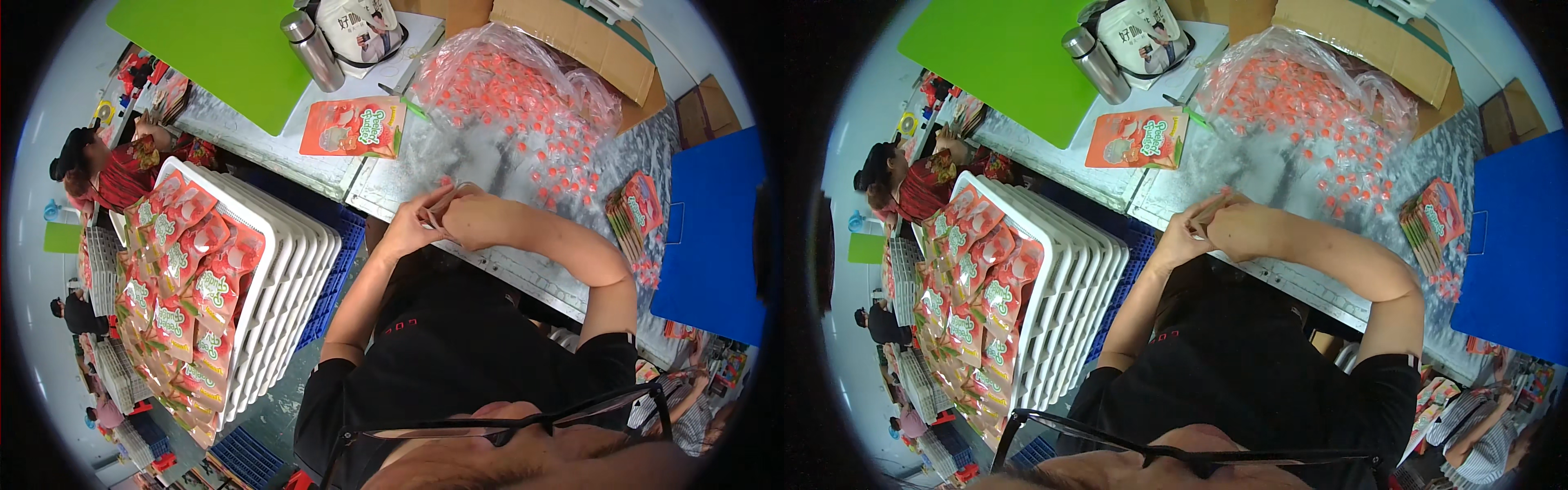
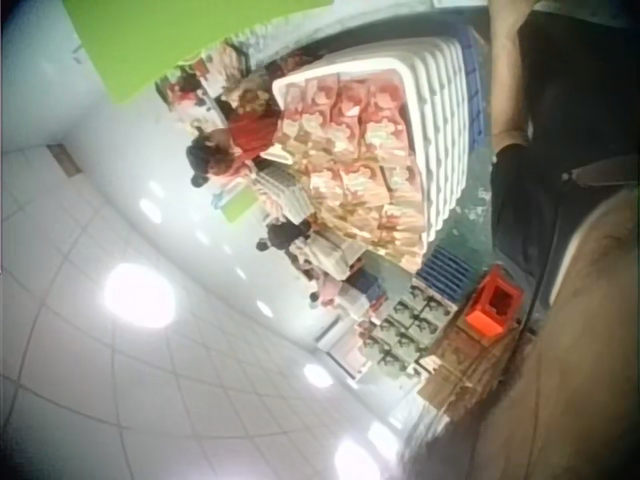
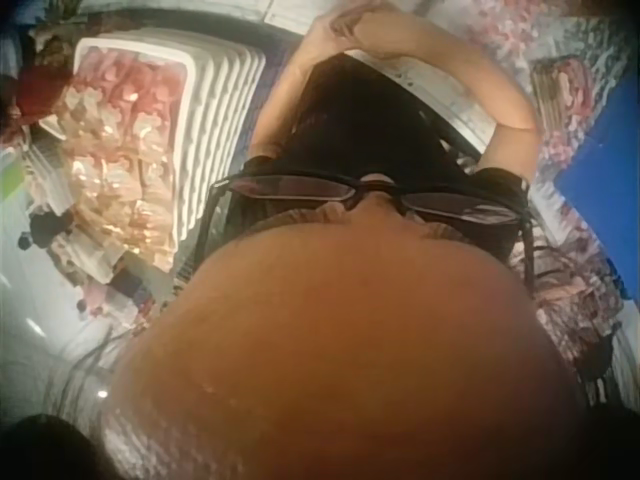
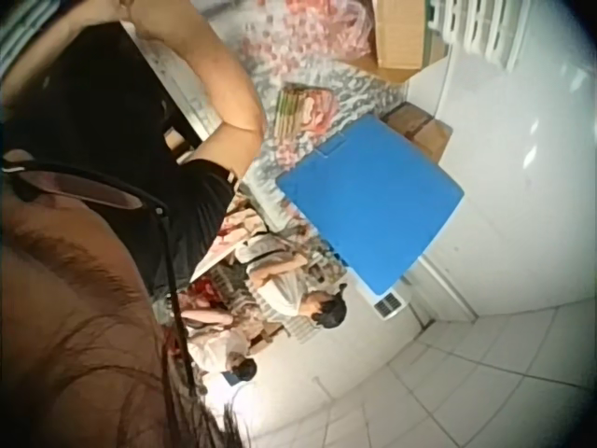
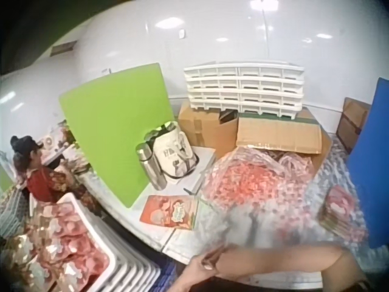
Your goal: Packing small red candies into individual plastic pouches and placing them on a stacking tray.
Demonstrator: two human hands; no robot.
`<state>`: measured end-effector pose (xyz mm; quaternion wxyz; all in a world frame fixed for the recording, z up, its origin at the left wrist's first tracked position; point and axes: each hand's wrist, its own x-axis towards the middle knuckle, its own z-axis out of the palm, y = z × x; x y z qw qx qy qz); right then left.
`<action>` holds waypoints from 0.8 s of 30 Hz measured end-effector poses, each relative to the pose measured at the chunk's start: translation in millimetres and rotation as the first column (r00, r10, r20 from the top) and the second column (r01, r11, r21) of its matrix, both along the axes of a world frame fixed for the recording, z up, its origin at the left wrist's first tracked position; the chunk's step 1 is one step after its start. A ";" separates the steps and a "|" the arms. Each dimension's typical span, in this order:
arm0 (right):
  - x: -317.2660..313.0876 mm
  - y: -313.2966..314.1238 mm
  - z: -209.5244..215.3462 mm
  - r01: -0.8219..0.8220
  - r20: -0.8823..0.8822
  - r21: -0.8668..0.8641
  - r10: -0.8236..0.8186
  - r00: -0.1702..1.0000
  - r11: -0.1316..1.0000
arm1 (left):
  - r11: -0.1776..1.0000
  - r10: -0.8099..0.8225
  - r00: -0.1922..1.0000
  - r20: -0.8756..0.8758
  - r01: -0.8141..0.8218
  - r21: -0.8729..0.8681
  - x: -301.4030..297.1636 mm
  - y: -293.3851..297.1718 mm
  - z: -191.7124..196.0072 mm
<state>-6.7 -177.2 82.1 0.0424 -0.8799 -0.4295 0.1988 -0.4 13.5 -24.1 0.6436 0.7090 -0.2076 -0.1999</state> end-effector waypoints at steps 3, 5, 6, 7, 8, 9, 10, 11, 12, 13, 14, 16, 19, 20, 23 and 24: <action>-18.2 -11.0 28.6 0.066 0.093 0.347 -0.104 0.990 0.935 | 0.984 0.071 0.996 -0.050 -0.079 -0.163 -3.4 2.4 -1.1; -26.7 -17.3 56.2 0.146 0.119 0.558 -0.253 0.960 0.817 | 0.972 0.119 0.989 -0.087 -0.134 -0.193 -8.4 6.0 -2.7; -31.4 -24.6 65.0 0.224 0.115 0.632 -0.375 0.920 0.742 | 0.966 0.134 0.986 -0.104 -0.153 -0.210 -9.6 6.0 -2.2; -33.5 -32.6 66.2 0.285 0.096 0.705 -0.485 0.869 0.650 | 0.969 0.160 0.985 -0.067 -0.170 -0.177 -11.7 6.9 -0.3; -33.6 -42.7 54.5 0.353 0.031 0.692 -0.514 0.857 0.630 | 0.973 0.172 0.985 -0.030 -0.175 -0.149 -13.0 5.0 3.8; -31.4 -52.6 29.3 0.418 -0.033 0.674 -0.541 0.841 0.609 | 0.976 0.185 0.983 0.007 -0.183 -0.121 -14.2 3.5 6.0; -31.8 -57.7 6.1 0.485 -0.098 0.653 -0.571 0.815 0.581 | 0.972 0.181 0.983 -0.021 -0.182 -0.151 -14.9 2.4 2.5; -33.1 -58.1 -11.9 0.582 -0.325 0.690 -0.535 0.780 0.429 | 0.966 0.180 0.982 -0.047 -0.186 -0.180 -15.4 2.0 -4.7; -33.4 -58.1 -31.9 0.681 -0.535 0.679 -0.452 0.714 0.273 | 0.959 0.179 0.981 -0.077 -0.192 -0.210 -14.9 1.3 -11.2; -33.7 -57.2 -45.5 0.771 -0.711 0.624 -0.320 0.627 0.126 | 0.960 0.172 0.985 -0.014 -0.171 -0.220 -14.1 2.1 -11.3; -33.7 -55.3 -54.0 0.760 -0.695 0.642 -0.339 0.633 0.103 | 0.962 0.165 0.985 0.051 -0.150 -0.227 -11.6 4.2 -10.2; -33.9 -51.1 -61.9 0.734 -0.665 0.677 -0.379 0.643 0.057 | 0.949 0.134 0.991 -0.021 -0.134 -0.284 -12.3 9.6 -6.2; -33.6 -45.5 -56.4 0.739 -0.646 0.671 -0.438 0.625 0.064 | 0.916 0.104 0.964 -0.245 -0.189 -0.355 -18.8 17.0 -1.2; -32.9 -43.8 -54.2 0.707 -0.591 0.701 -0.477 0.651 0.095 | 0.920 0.148 0.968 -0.203 -0.210 -0.330 -18.7 18.5 -3.3; -30.8 -41.7 -54.7 0.640 -0.476 0.754 -0.550 0.686 0.146 | 0.902 0.267 0.954 -0.138 -0.298 -0.313 -20.0 13.1 0.8; -30.7 -41.8 -62.0 0.643 -0.484 0.755 -0.552 0.679 0.130 | 0.889 0.304 0.944 -0.127 -0.329 -0.317 -20.5 9.1 2.6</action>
